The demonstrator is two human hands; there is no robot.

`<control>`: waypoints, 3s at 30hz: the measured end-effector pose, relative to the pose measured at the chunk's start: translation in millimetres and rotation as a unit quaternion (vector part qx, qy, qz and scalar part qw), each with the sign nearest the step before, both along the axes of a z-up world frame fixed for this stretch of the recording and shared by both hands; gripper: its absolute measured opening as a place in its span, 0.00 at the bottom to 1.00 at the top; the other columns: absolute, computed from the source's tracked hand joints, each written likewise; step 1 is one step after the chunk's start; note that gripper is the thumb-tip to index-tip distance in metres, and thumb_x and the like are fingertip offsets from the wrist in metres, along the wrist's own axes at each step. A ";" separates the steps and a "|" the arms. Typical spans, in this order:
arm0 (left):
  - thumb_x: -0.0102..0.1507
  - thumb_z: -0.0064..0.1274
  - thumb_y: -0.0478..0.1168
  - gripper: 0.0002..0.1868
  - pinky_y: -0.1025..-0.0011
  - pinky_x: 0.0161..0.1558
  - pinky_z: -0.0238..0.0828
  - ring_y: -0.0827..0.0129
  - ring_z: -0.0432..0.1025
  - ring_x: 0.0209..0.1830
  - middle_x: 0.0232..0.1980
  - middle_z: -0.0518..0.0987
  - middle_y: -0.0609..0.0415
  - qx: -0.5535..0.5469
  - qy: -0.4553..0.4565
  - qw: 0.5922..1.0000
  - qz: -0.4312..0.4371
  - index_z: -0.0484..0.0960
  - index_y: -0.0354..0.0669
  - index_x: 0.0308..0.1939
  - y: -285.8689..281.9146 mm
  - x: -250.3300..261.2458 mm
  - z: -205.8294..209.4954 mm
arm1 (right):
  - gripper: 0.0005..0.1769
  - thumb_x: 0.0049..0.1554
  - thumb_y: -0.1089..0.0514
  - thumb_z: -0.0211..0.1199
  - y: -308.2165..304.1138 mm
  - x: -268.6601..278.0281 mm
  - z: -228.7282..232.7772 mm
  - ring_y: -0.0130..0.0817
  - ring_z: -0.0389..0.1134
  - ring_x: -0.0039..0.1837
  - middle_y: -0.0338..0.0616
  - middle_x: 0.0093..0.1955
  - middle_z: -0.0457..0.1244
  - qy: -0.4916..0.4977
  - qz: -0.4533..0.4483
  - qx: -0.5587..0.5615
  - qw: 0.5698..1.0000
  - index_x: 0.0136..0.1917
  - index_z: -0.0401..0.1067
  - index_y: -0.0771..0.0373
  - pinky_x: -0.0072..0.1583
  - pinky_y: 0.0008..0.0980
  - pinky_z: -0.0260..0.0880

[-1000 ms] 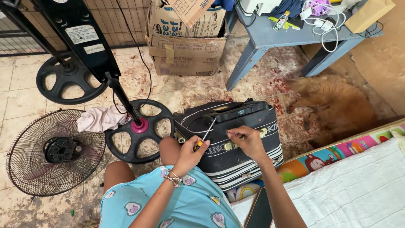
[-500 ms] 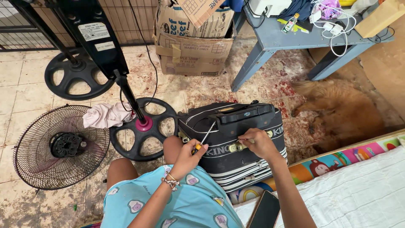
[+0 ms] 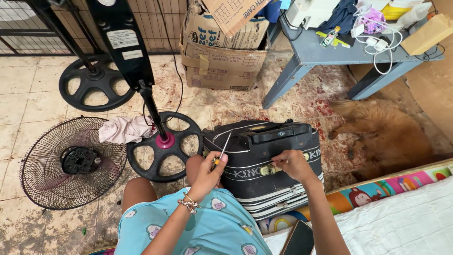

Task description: The person uses a screwdriver to remove screws from the back panel of a standing electric fan. After removing the screws, they detach the back panel and wipe it with a cloth. The clip ends with the panel removed and the fan partially disassembled.

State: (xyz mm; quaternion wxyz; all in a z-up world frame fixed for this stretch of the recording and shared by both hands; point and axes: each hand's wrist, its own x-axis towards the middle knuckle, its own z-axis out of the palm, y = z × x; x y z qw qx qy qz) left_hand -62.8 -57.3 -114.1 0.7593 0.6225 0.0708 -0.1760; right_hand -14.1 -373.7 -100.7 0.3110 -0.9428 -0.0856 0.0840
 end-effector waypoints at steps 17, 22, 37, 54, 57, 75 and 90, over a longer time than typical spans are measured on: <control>0.72 0.41 0.45 0.15 0.68 0.48 0.76 0.68 0.76 0.47 0.48 0.81 0.48 -0.285 -0.039 0.929 0.234 0.75 0.35 0.47 76.5 49.0 75.5 | 0.24 0.60 0.53 0.60 240.6 13.3 69.1 0.28 0.70 0.38 0.42 0.41 0.69 0.217 0.065 0.454 0.862 0.67 0.69 0.64 0.38 0.28 0.69; 0.71 0.40 0.43 0.16 0.71 0.52 0.74 0.71 0.75 0.52 0.52 0.82 0.50 -0.135 -0.110 0.959 0.225 0.76 0.37 0.56 125.4 87.2 125.2 | 0.20 0.62 0.49 0.57 309.6 21.1 118.8 0.29 0.67 0.32 0.43 0.37 0.67 0.213 0.033 0.489 0.845 0.56 0.72 0.68 0.32 0.27 0.64; 0.73 0.35 0.44 0.20 0.72 0.31 0.77 0.66 0.79 0.29 0.36 0.82 0.47 -0.177 -0.145 0.941 0.249 0.72 0.36 0.61 159.4 162.4 167.7 | 0.15 0.61 0.53 0.61 374.2 75.4 165.8 0.19 0.56 0.27 0.39 0.29 0.66 -0.002 -0.048 0.440 0.896 0.42 0.76 0.69 0.29 0.23 0.52; 0.73 0.35 0.46 0.20 0.74 0.30 0.75 0.67 0.80 0.30 0.36 0.81 0.49 -0.172 -0.134 0.944 0.248 0.73 0.37 0.62 154.7 157.6 164.9 | 0.15 0.61 0.55 0.61 370.8 76.5 160.6 0.19 0.56 0.27 0.41 0.30 0.66 0.025 -0.062 0.447 0.892 0.44 0.77 0.71 0.29 0.23 0.51; 0.74 0.35 0.46 0.20 0.74 0.29 0.75 0.67 0.80 0.30 0.35 0.81 0.49 -0.176 -0.136 0.943 0.246 0.73 0.37 0.61 154.6 157.2 164.8 | 0.14 0.61 0.56 0.60 369.7 75.5 161.1 0.18 0.56 0.28 0.40 0.30 0.66 0.032 -0.058 0.451 0.890 0.45 0.77 0.70 0.29 0.22 0.51; 0.73 0.35 0.44 0.19 0.71 0.31 0.77 0.65 0.80 0.32 0.37 0.81 0.47 -0.209 -0.111 0.944 0.230 0.73 0.36 0.60 160.9 158.4 173.8 | 0.15 0.60 0.55 0.63 372.6 78.2 174.0 0.19 0.58 0.27 0.40 0.27 0.66 0.005 -0.069 0.414 0.908 0.43 0.79 0.70 0.29 0.24 0.54; 0.72 0.37 0.40 0.16 0.66 0.46 0.80 0.63 0.79 0.39 0.42 0.81 0.44 -0.310 -0.096 0.919 0.225 0.75 0.31 0.54 169.3 164.2 178.5 | 0.15 0.49 0.53 0.69 379.4 73.0 227.8 0.50 0.74 0.37 0.58 0.32 0.69 -0.256 -0.033 0.157 0.953 0.43 0.79 0.67 0.40 0.42 0.73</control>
